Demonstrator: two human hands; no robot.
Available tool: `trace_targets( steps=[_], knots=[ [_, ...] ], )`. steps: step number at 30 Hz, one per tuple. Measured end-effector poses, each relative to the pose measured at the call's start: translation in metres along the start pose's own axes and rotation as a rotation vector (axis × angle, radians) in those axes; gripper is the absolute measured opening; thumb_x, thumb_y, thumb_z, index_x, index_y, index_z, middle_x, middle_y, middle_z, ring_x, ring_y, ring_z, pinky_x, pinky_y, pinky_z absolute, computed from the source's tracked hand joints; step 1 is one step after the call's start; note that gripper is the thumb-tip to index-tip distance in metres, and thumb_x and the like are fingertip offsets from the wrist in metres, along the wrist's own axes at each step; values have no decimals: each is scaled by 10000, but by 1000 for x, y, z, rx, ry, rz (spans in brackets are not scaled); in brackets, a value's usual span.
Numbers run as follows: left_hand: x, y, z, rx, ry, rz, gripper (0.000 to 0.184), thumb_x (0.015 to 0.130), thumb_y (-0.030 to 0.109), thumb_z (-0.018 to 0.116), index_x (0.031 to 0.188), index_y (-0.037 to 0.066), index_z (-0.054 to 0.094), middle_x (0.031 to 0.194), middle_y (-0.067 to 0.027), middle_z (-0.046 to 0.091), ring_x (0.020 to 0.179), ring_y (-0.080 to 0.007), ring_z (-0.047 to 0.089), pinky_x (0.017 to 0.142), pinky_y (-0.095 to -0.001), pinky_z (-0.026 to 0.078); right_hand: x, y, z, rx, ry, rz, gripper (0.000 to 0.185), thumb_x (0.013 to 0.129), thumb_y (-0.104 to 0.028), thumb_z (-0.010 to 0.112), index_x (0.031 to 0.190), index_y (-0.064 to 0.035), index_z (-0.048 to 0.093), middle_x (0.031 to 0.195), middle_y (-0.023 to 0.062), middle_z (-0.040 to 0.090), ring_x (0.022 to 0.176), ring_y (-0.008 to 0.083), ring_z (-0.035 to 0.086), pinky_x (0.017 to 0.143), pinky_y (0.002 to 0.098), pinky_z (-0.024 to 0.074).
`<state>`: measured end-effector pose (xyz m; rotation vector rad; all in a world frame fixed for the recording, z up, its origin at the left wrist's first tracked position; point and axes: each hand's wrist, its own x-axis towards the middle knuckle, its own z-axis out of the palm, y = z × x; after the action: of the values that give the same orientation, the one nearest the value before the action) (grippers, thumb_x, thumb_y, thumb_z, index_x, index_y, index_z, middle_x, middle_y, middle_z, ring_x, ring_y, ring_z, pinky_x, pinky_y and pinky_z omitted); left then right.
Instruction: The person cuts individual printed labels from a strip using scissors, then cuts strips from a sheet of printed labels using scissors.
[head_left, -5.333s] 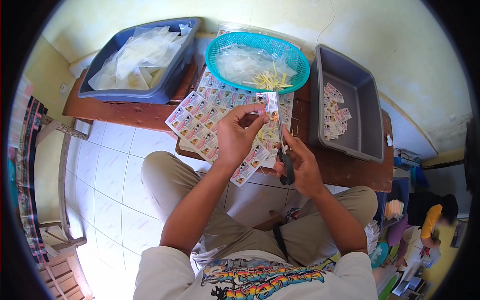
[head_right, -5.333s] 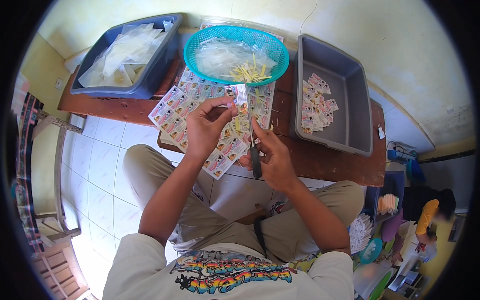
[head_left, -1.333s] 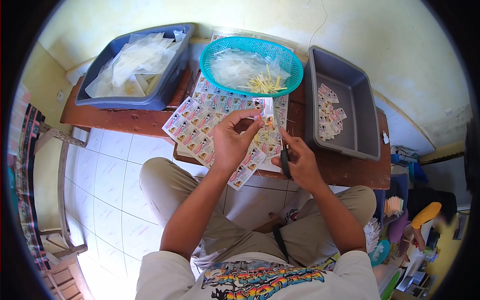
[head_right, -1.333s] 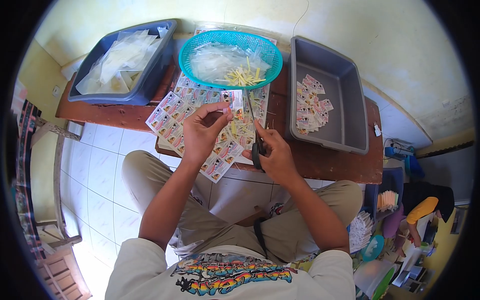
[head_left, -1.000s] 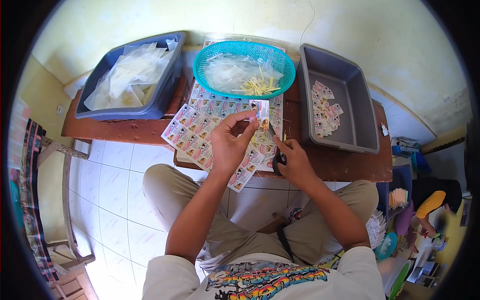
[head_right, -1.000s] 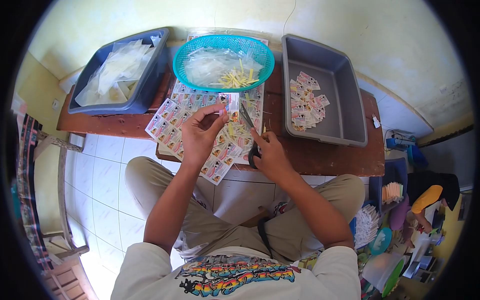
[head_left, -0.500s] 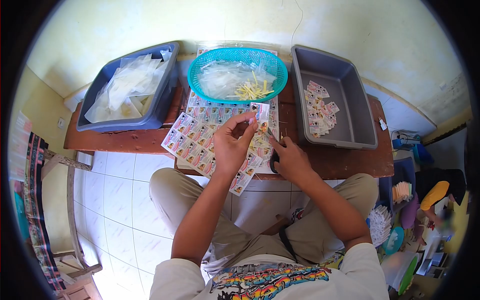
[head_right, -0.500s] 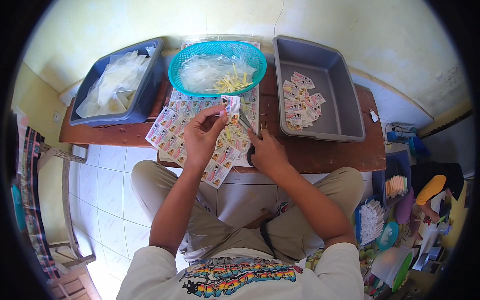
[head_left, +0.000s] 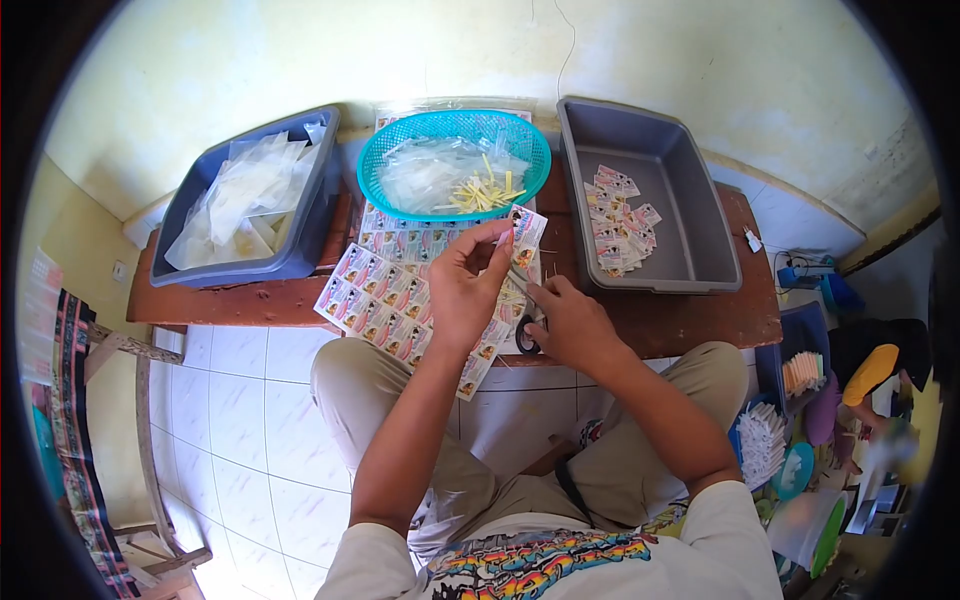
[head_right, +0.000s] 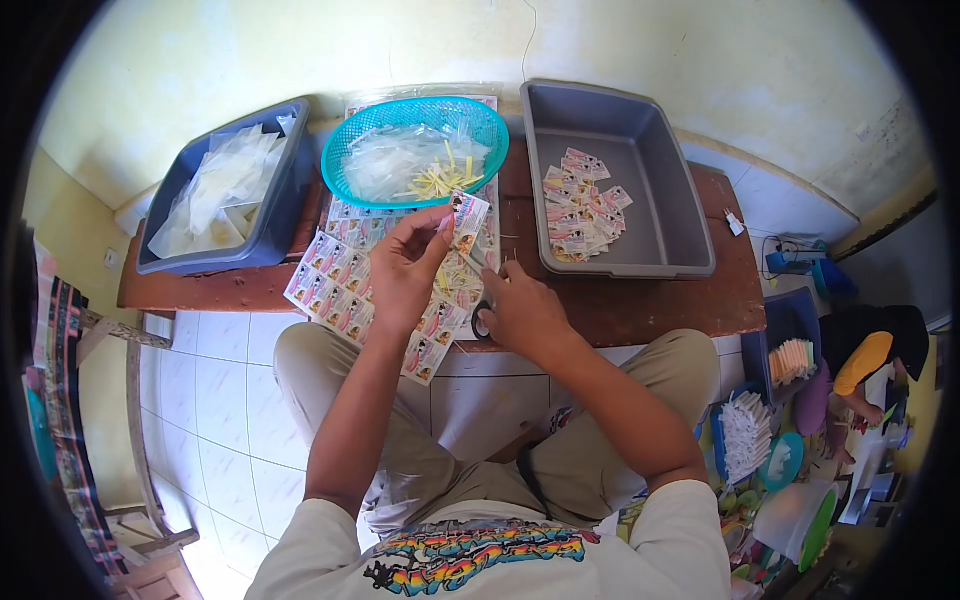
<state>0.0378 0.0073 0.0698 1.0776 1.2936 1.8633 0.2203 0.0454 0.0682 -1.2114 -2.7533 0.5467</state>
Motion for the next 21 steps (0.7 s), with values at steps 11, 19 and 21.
trace_targets(
  steps=[11, 19, 21],
  knots=[
    [31, 32, 24, 40, -320, 10, 238, 983, -36, 694, 1216, -20, 742, 1100, -66, 773, 983, -90, 708, 882, -249, 561, 0, 28, -104, 475, 542, -133, 322, 920, -105, 756, 1228, -15, 731, 897, 155, 747, 799, 265, 749, 752, 377, 604],
    [72, 54, 73, 304, -626, 18, 252, 1010, -1, 695, 1259, -18, 726, 1119, -87, 780, 1028, -121, 715, 921, -285, 572, 26, 88, -134, 764, 371, -32, 265, 972, -118, 753, 1209, 0, 748, 1024, 124, 790, 841, 129, 743, 745, 281, 619],
    [78, 56, 84, 325, -612, 23, 261, 1005, 10, 707, 1264, -14, 724, 1111, -88, 780, 1014, -119, 716, 913, -285, 574, 32, 107, -124, 841, 382, -42, 257, 980, -113, 745, 1209, 5, 748, 1047, 118, 785, 838, 124, 739, 732, 279, 617]
  ],
)
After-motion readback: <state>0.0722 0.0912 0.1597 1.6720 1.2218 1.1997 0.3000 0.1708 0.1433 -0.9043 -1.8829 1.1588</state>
